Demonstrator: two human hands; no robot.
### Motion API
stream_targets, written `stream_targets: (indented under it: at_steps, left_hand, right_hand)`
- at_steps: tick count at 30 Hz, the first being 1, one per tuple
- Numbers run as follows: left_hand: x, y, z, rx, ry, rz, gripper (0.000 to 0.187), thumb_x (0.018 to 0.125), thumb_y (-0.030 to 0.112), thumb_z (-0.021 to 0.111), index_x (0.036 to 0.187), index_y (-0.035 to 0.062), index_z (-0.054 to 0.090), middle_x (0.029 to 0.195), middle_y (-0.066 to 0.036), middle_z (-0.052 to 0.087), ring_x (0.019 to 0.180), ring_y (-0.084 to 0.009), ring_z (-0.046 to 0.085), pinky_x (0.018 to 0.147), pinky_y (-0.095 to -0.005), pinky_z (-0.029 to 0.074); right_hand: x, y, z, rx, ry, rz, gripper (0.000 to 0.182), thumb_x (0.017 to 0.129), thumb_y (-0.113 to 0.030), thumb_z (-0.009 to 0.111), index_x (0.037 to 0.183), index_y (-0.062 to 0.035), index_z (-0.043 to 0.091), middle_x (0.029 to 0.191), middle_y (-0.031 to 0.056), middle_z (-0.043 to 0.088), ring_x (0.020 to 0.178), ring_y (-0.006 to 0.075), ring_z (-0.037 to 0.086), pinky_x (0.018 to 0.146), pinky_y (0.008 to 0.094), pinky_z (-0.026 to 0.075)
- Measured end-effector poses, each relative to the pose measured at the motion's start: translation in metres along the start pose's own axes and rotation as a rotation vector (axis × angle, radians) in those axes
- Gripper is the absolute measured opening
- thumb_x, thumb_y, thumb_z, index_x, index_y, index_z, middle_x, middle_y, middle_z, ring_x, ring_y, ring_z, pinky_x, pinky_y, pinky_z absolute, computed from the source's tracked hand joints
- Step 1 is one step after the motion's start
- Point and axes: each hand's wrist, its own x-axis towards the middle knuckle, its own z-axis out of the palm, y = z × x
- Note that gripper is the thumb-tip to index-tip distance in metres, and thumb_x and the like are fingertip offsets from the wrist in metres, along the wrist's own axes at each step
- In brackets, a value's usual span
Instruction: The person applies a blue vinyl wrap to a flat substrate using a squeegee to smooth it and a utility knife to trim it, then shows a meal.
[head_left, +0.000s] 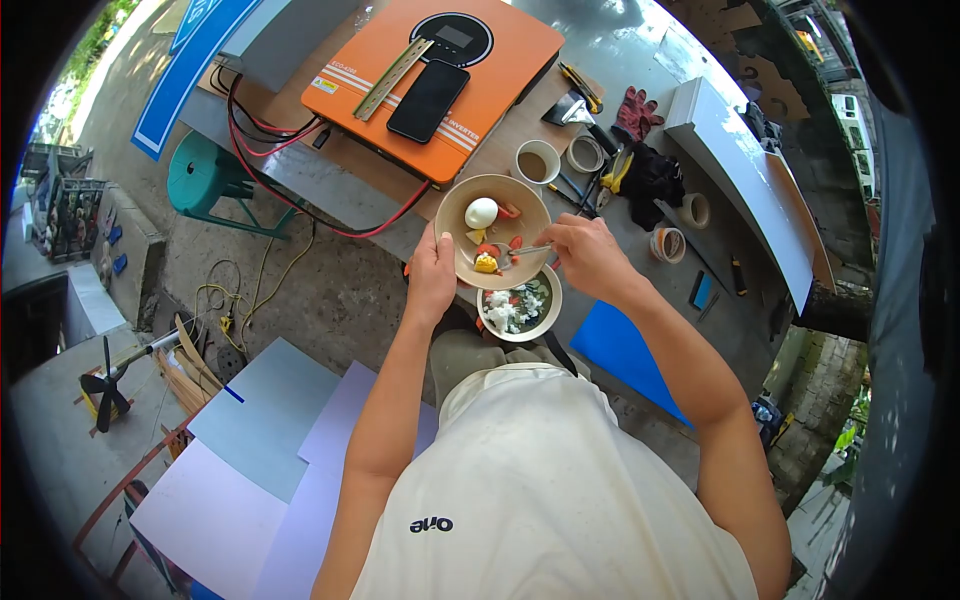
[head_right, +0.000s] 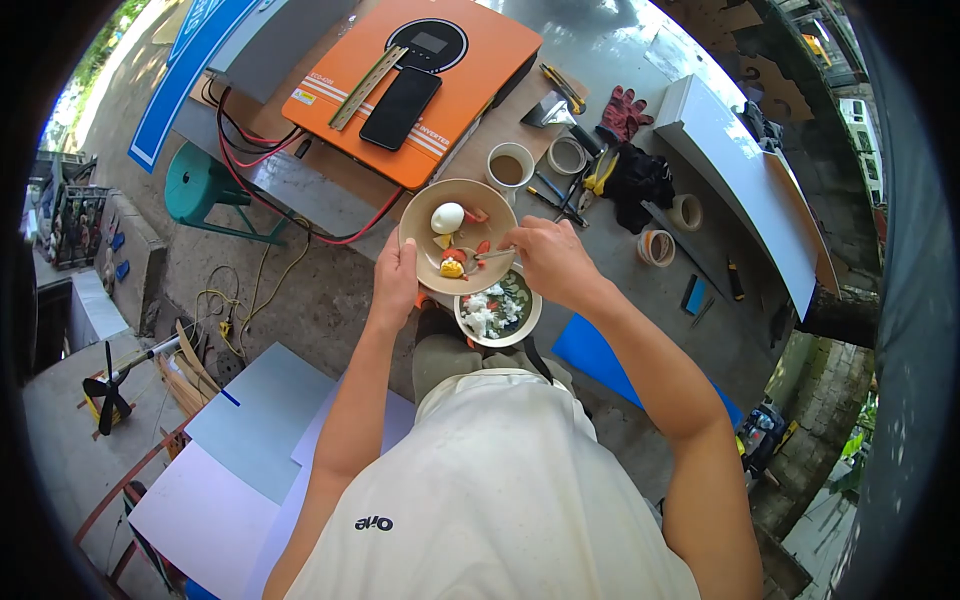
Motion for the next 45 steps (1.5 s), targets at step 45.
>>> stream_targets:
  at_steps: [45]
  left_hand:
    - [-0.115,0.092,-0.005,-0.434,-0.269,-0.219,0.055,0.109,0.025,0.039,0.157,-0.0011,0.029,0.150,-0.018,0.047,0.136,-0.0240,0.053,0.110,-0.0377,0.047]
  right_hand:
    - [-0.106,-0.080,-0.167,0.351,0.422,-0.047,0.041,0.079,-0.029,0.089,0.079,-0.0046,0.056,0.070,0.0018,0.054,0.061,0.0114,0.049,0.053,0.0277,0.036]
